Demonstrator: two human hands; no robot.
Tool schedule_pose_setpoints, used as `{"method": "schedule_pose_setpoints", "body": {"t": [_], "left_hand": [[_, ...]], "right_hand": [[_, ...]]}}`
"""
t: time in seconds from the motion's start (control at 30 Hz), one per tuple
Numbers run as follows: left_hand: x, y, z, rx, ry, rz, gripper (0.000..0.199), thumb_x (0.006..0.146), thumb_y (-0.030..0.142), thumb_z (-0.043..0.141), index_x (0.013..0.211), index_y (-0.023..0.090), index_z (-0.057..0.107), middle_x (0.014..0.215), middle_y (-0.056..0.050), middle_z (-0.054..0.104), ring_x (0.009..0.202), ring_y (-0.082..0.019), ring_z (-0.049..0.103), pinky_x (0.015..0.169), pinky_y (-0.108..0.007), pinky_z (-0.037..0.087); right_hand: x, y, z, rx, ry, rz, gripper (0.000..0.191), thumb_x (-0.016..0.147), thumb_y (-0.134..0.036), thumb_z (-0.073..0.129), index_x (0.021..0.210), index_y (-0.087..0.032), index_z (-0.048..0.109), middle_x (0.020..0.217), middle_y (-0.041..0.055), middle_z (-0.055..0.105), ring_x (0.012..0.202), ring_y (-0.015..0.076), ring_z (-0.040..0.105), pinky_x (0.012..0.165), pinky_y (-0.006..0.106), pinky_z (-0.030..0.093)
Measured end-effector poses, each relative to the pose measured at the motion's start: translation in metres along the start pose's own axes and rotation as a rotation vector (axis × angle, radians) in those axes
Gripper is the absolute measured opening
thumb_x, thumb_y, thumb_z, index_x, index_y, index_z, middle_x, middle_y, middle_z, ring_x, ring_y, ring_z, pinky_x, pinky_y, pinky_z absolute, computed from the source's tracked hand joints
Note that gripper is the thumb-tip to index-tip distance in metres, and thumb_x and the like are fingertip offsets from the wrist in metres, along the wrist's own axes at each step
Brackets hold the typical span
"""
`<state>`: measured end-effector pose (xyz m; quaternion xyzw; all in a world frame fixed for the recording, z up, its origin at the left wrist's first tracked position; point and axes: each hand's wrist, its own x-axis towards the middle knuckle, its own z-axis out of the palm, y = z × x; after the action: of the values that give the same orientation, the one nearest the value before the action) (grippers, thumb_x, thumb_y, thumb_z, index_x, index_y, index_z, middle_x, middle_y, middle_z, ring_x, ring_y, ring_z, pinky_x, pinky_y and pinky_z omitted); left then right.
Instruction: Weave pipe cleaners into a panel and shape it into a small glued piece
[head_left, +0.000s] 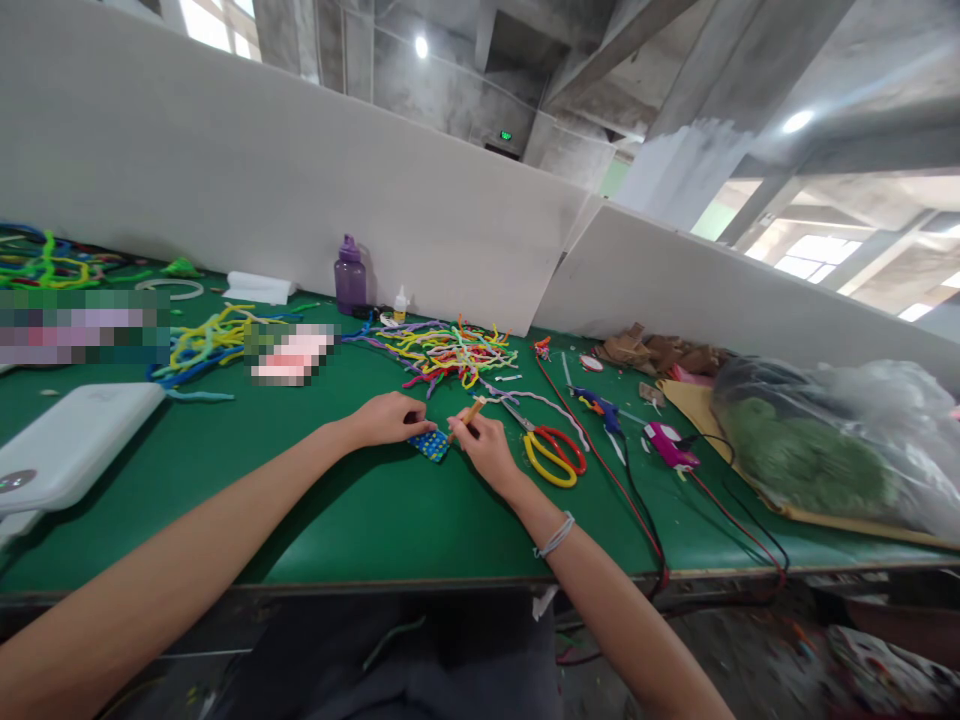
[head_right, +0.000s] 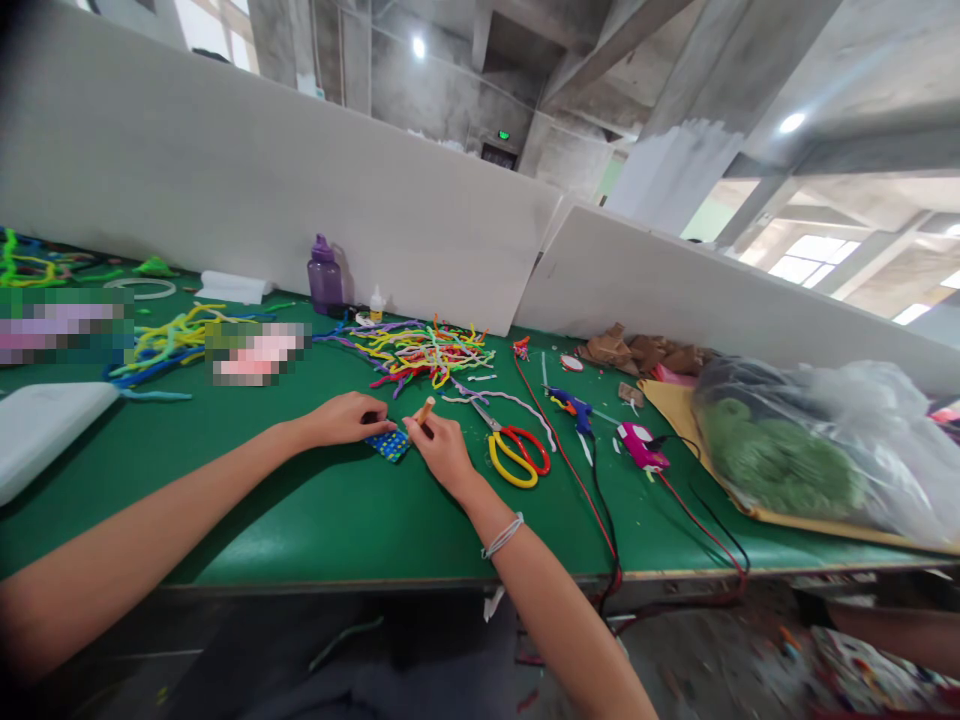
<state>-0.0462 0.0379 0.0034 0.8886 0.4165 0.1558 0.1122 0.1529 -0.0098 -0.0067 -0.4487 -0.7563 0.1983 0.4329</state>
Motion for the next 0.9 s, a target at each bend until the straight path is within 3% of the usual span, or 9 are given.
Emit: {"method": "schedule_pose_setpoints", "body": {"t": [0.9], "left_hand": [[0.0004,-0.0008,-0.0001,-0.021,-0.004,-0.006,0.046,0.076,0.059,0.043,0.061,0.017,0.056,0.056,0.000,0.057,0.049,-0.010,0.046,0.047,-0.022,0.023]], "right_hand": [[0.0000,0.0004,0.0000,-0.003,0.004,-0.015,0.034,0.084,-0.042,0.042,0.075,-0.015,0.061,0.059,-0.0003,0.057,0.052,0.0097,0.050,0.055,0.019,0.038]]}}
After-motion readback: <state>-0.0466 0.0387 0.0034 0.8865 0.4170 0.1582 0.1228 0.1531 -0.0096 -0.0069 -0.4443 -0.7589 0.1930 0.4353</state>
